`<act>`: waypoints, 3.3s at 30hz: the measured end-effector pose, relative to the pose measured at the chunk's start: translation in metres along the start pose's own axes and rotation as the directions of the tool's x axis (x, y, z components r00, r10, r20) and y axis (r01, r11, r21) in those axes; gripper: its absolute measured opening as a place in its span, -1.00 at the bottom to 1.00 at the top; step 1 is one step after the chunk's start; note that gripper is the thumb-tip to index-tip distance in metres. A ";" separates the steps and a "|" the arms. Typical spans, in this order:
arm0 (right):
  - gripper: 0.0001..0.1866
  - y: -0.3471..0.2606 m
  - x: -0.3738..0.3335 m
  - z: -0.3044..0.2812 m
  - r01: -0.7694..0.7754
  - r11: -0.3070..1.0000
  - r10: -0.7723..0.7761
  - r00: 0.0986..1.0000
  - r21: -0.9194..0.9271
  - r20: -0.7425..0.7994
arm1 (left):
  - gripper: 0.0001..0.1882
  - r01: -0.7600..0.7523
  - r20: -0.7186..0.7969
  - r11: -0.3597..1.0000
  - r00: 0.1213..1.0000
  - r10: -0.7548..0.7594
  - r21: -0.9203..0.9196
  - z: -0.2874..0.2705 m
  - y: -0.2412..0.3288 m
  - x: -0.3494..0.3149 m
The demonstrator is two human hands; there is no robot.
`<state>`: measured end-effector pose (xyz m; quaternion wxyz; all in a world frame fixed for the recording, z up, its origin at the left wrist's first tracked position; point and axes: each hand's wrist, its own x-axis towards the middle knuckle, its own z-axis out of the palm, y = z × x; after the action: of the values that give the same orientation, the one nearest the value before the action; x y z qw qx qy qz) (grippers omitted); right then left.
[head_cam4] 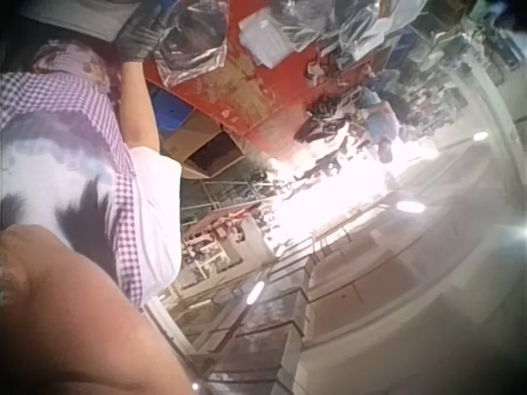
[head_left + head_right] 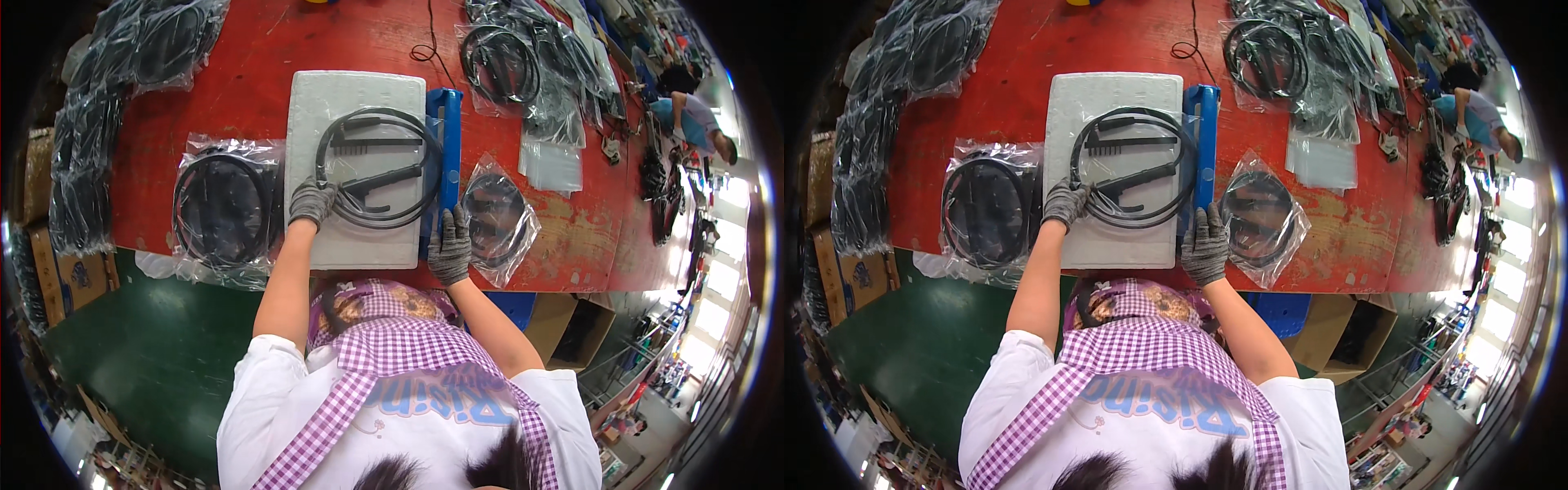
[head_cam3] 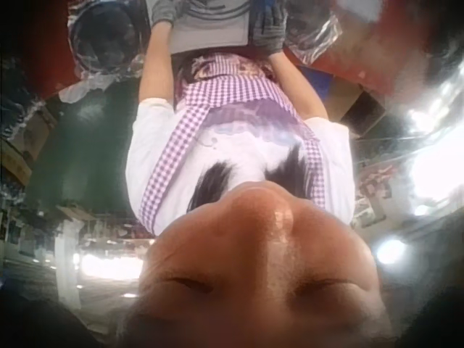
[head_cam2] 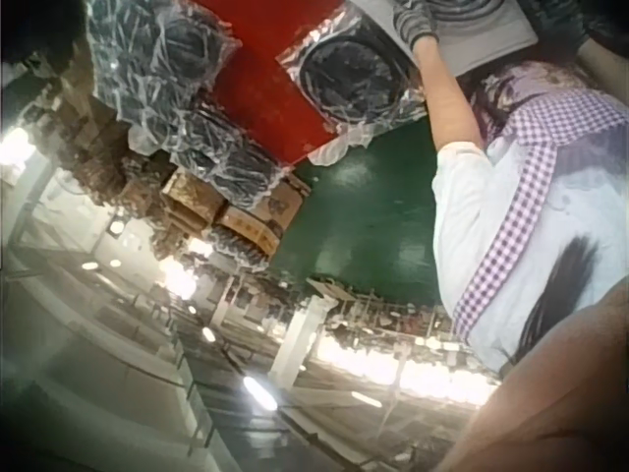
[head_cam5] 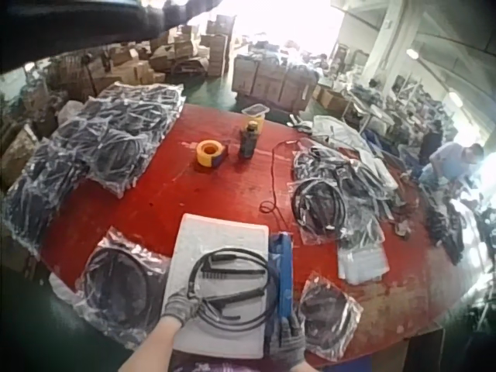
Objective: The person places coiled black cables into clear plastic bags and seals them using a handheld heat sealer. They repeatedly pick up cables, insert them into bags, and press the sealer to close the packaging, stacking the finished units on the table.
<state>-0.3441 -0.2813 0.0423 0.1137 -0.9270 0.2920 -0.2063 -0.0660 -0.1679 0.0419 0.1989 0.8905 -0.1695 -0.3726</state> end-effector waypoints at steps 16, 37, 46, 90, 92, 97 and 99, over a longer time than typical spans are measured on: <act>-0.49 -0.006 -0.004 -0.003 -0.018 1.000 0.018 0.999 -0.003 0.040 | -0.53 0.019 -0.136 0.996 0.990 -0.031 -0.089 0.017 -0.013 -0.002; -0.61 0.029 -0.112 0.065 0.670 0.270 -0.739 0.604 -0.692 0.296 | -0.75 0.335 0.327 -0.087 0.940 0.096 -0.938 0.114 -0.069 -0.159; -0.74 -0.078 0.008 0.011 -0.742 -0.022 0.213 0.651 0.670 0.729 | -0.67 -0.040 -0.040 0.087 0.999 -0.005 -0.995 0.053 -0.059 -0.205; -0.39 -0.501 0.388 0.282 0.007 0.881 -0.306 0.770 0.472 0.560 | -0.61 -0.018 -0.005 -0.098 0.992 -0.128 -0.995 -0.307 -0.378 0.139; -0.46 -0.494 0.376 0.261 0.081 0.870 -0.371 0.757 0.487 0.538 | -0.61 0.098 0.100 -0.025 0.988 -0.121 -0.995 -0.329 -0.397 0.173; -0.51 -0.426 0.313 0.197 -0.054 0.831 -0.332 0.750 0.554 0.571 | -0.67 0.183 0.184 -0.028 0.982 -0.052 -0.983 -0.371 -0.382 0.210; -0.51 -0.388 0.270 0.177 -0.214 0.829 -0.220 0.725 0.516 0.653 | -0.69 0.214 0.206 -0.112 0.975 0.083 -0.970 -0.371 -0.387 0.213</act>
<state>0.1277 -0.1126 0.0987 0.4790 -0.8609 0.1533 0.0765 0.4068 0.1546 -0.0324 0.7580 0.4100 0.1898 -0.4705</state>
